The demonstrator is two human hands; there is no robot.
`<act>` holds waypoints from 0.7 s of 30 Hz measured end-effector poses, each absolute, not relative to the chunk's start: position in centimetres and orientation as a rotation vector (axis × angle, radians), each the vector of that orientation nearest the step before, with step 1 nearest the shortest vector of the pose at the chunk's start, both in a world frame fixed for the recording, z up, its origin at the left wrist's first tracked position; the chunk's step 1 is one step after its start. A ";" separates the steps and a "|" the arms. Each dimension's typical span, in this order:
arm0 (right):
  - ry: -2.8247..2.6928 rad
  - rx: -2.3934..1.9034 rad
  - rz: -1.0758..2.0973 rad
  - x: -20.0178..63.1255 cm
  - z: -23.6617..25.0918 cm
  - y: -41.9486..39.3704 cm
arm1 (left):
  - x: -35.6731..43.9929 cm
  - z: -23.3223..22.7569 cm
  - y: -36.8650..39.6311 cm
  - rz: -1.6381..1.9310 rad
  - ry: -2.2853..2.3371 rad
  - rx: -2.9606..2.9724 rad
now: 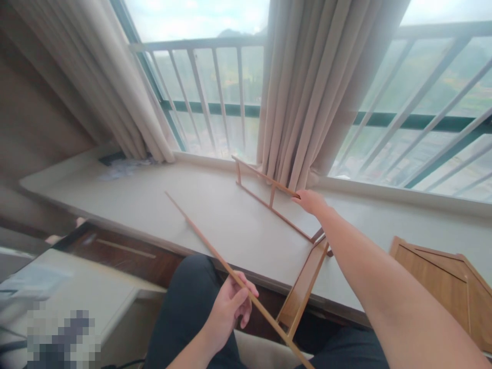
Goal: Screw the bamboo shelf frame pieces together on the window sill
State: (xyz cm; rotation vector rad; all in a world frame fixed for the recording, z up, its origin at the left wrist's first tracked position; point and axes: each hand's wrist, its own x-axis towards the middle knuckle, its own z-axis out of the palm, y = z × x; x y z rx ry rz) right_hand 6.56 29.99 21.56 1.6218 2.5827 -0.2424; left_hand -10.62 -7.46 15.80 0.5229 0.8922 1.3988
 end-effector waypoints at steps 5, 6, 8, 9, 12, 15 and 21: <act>2.588 1.656 -0.151 5.7 22.0 30.6 | -10.2 16.0 -6.2 1.430 0.835 0.453; 2.603 1.688 -0.131 5.6 22.2 30.6 | -10.1 16.1 -5.9 1.448 0.840 0.435; 2.657 1.779 -0.103 5.8 22.7 30.6 | -10.0 16.3 -5.1 1.480 0.861 0.407; 2.694 1.832 -0.094 6.0 23.0 30.6 | -9.9 16.4 -4.8 1.492 0.872 0.396; 2.811 1.970 -0.081 7.4 24.3 29.8 | -9.6 16.6 -3.7 1.508 0.898 0.373; 2.892 2.096 -0.116 9.7 25.5 27.8 | -9.1 16.7 -2.6 1.514 0.932 0.346; 2.778 2.379 -0.591 16.0 25.1 19.8 | -7.2 17.3 -1.1 1.541 0.947 0.305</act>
